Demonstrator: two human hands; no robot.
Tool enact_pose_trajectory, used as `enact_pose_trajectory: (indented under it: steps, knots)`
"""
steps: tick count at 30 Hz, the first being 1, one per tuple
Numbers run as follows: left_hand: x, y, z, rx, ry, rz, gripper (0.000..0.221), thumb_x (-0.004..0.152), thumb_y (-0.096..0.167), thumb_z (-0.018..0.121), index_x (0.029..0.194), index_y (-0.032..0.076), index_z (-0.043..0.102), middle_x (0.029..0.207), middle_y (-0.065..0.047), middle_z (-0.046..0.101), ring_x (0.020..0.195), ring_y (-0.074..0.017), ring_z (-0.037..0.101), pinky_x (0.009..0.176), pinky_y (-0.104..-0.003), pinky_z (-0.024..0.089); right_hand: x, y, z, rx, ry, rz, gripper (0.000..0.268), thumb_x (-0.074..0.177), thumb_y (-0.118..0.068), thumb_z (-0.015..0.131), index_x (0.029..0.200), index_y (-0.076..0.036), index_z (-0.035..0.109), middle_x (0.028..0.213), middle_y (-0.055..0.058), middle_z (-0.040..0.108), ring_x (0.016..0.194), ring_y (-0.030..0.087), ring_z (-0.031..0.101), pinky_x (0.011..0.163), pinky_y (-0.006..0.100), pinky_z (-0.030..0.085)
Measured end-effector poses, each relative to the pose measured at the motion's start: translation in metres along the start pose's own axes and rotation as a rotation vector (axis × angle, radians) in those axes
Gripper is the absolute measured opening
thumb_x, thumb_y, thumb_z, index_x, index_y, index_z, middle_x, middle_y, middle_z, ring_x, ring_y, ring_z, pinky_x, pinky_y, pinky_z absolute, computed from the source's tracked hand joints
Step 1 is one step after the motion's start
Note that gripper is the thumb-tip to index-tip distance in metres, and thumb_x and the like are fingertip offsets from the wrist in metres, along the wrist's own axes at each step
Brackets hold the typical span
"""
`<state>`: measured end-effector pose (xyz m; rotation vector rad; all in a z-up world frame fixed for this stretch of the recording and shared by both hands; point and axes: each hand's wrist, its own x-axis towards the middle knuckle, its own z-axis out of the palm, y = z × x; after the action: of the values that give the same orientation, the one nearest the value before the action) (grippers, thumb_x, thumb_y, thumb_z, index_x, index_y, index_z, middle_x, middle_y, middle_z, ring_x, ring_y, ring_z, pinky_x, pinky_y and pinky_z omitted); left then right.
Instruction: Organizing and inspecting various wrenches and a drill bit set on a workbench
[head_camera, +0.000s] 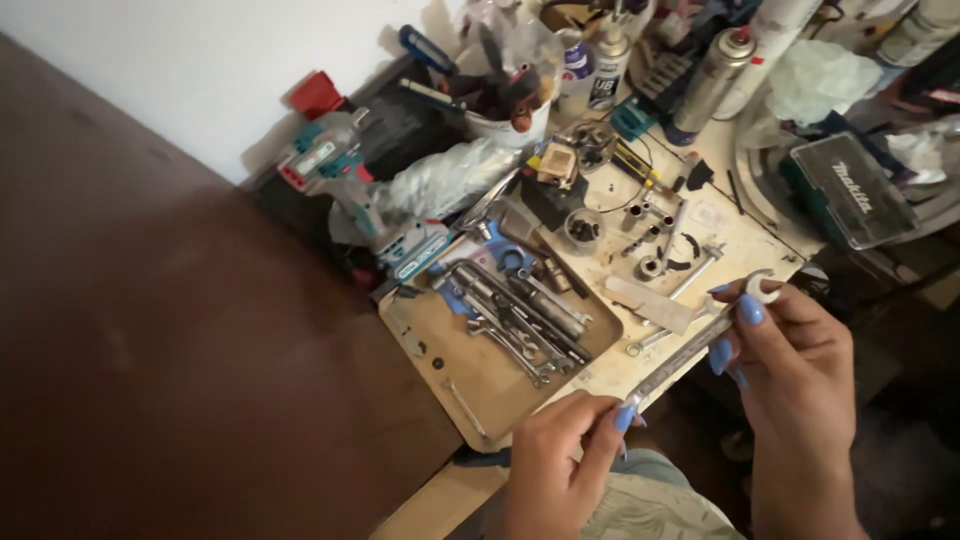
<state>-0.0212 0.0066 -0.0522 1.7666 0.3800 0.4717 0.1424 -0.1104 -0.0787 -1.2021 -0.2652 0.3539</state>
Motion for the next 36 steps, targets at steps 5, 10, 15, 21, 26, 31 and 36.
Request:
enact_pose_trajectory:
  steps: [5, 10, 15, 21, 26, 31, 36]
  knots:
    - [-0.007, -0.001, -0.004, -0.021, 0.026, -0.004, 0.030, 0.102, 0.023, 0.051, 0.088, 0.005, 0.069, 0.069, -0.003, 0.062, 0.058, -0.0137, 0.056, 0.054, -0.030, 0.045, -0.001, -0.001, 0.015, 0.016, 0.011, 0.009, 0.011, 0.094, -0.010, 0.061, 0.103, -0.006, 0.062, 0.100, 0.015, 0.068, 0.052, 0.011, 0.051, 0.040, 0.018, 0.031]
    - [-0.010, -0.010, -0.003, 0.015, 0.036, -0.007, 0.032, 0.102, 0.025, 0.050, 0.089, 0.003, 0.070, 0.070, -0.005, 0.063, 0.059, -0.0144, 0.057, 0.052, -0.030, 0.044, 0.007, 0.009, 0.016, -0.022, -0.054, 0.002, 0.017, 0.094, -0.014, 0.062, 0.101, 0.001, 0.064, 0.058, 0.006, 0.050, 0.048, 0.010, 0.047, 0.042, 0.017, 0.028]
    - [-0.027, -0.072, 0.009, 0.265, -0.047, -0.029, 0.017, 0.096, 0.021, 0.061, 0.095, 0.007, 0.071, 0.081, -0.005, 0.070, 0.070, -0.0216, 0.066, 0.059, -0.036, 0.047, 0.046, 0.055, 0.024, -0.436, -0.650, 0.133, 0.019, 0.091, -0.011, 0.061, 0.100, -0.008, 0.077, 0.071, 0.004, 0.069, 0.061, 0.014, 0.056, 0.055, 0.025, 0.045]
    - [-0.078, -0.167, 0.011, 0.581, -0.039, -0.328, 0.022, 0.091, 0.025, 0.059, 0.071, 0.016, 0.063, 0.076, -0.005, 0.068, 0.073, -0.0303, 0.064, 0.063, -0.048, 0.043, 0.043, 0.148, 0.102, -1.014, -0.843, 0.438, 0.024, 0.089, -0.026, 0.067, 0.111, -0.021, 0.076, 0.091, -0.002, 0.077, 0.054, 0.008, 0.058, 0.050, 0.021, 0.044]
    - [-0.102, -0.161, 0.011, 0.618, -0.045, -0.631, 0.023, 0.100, 0.032, 0.050, 0.093, 0.018, 0.068, 0.090, -0.002, 0.066, 0.078, -0.0264, 0.063, 0.065, -0.044, 0.046, 0.023, 0.308, 0.091, -0.726, -1.055, 0.308, 0.018, 0.092, -0.020, 0.069, 0.080, -0.008, 0.076, 0.062, 0.000, 0.066, 0.053, 0.008, 0.053, 0.053, 0.025, 0.043]
    - [-0.119, -0.167, 0.015, 0.540, 0.015, -0.438, 0.018, 0.094, 0.023, 0.054, 0.100, 0.015, 0.069, 0.091, -0.005, 0.067, 0.082, -0.0299, 0.064, 0.067, -0.046, 0.046, 0.008, 0.426, 0.080, -0.788, -1.147, 0.196, 0.028, 0.090, -0.019, 0.069, 0.065, -0.008, 0.066, 0.061, 0.003, 0.070, 0.054, 0.011, 0.063, 0.054, 0.030, 0.048]
    - [-0.108, -0.154, 0.010, 0.433, -0.142, -0.530, 0.025, 0.102, 0.026, 0.047, 0.107, 0.013, 0.068, 0.095, -0.006, 0.064, 0.089, -0.0268, 0.062, 0.074, -0.043, 0.046, 0.001, 0.434, 0.090, -0.655, -1.051, 0.361, 0.011, 0.086, -0.011, 0.073, 0.083, -0.001, 0.076, 0.067, 0.006, 0.071, 0.057, 0.010, 0.061, 0.055, 0.027, 0.046]
